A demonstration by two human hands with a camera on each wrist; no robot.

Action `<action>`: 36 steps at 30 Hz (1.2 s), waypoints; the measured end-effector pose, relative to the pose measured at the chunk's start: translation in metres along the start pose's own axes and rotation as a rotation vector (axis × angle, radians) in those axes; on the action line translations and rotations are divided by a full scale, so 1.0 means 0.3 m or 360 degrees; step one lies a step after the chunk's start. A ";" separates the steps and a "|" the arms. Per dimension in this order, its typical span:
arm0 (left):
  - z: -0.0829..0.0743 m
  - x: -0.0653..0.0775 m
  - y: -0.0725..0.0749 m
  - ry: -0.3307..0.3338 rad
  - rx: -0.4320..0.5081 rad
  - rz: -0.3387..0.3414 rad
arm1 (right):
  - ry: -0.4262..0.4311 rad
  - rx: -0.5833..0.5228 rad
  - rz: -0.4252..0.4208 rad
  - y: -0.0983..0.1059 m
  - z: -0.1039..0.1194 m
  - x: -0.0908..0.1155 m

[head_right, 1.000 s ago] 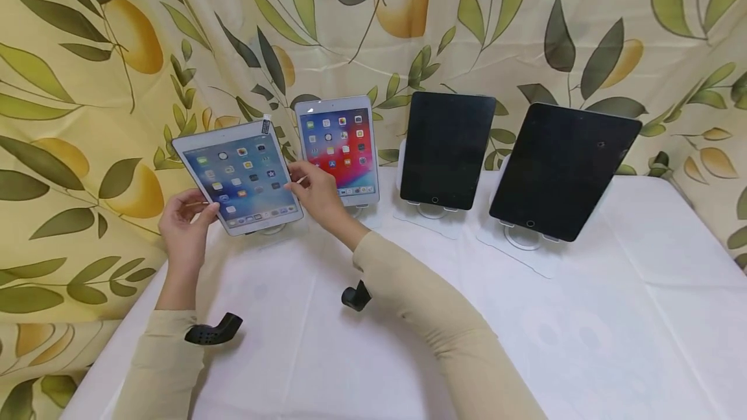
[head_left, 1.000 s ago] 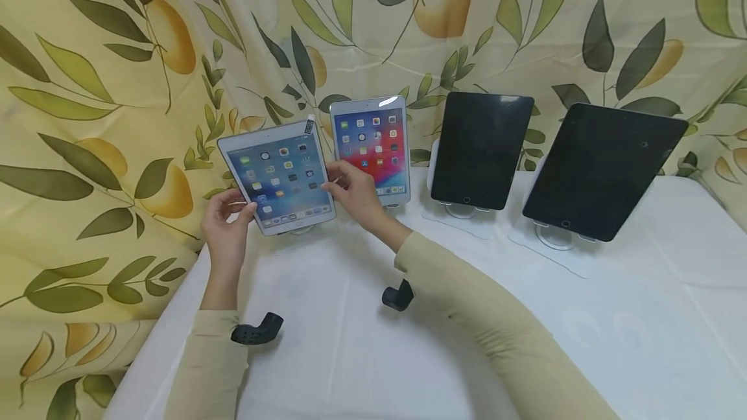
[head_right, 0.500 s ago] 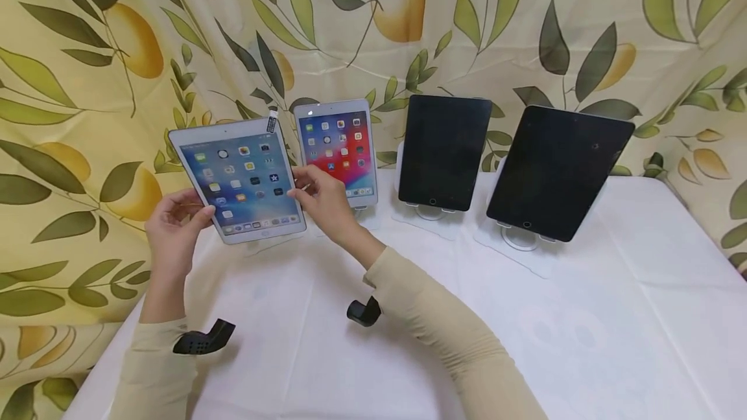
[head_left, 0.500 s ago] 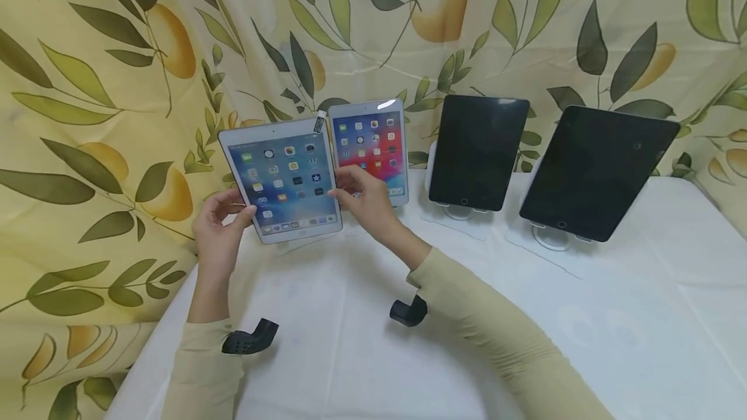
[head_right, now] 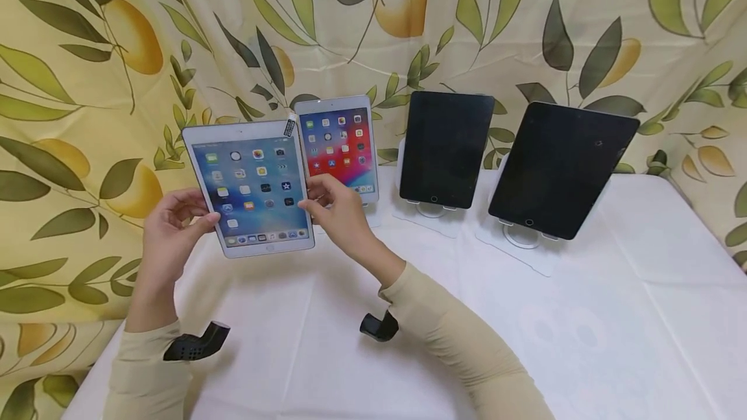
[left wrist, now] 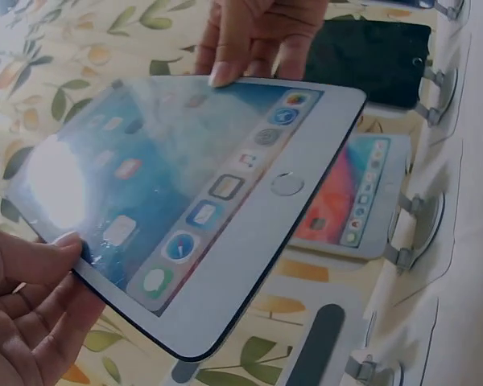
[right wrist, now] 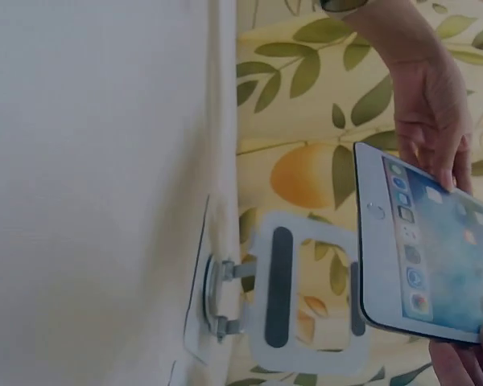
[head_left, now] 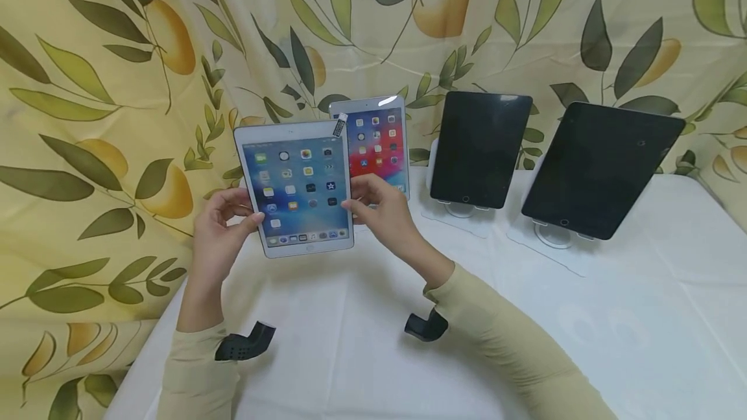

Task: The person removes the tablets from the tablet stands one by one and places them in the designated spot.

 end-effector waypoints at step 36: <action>0.079 0.081 -0.148 0.0348 -0.0253 0.0989 | -0.0554 0.0156 0.0156 0.155 -0.133 0.170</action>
Point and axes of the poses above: each hand's wrist, its own x-axis away from the middle knuckle, its own y-axis out of the back of the hand, z = x × y, the point moved 4 cm from there along -x, towards the middle knuckle, and after that the axes turned 13 degrees about -z, right-handed, at the moved point
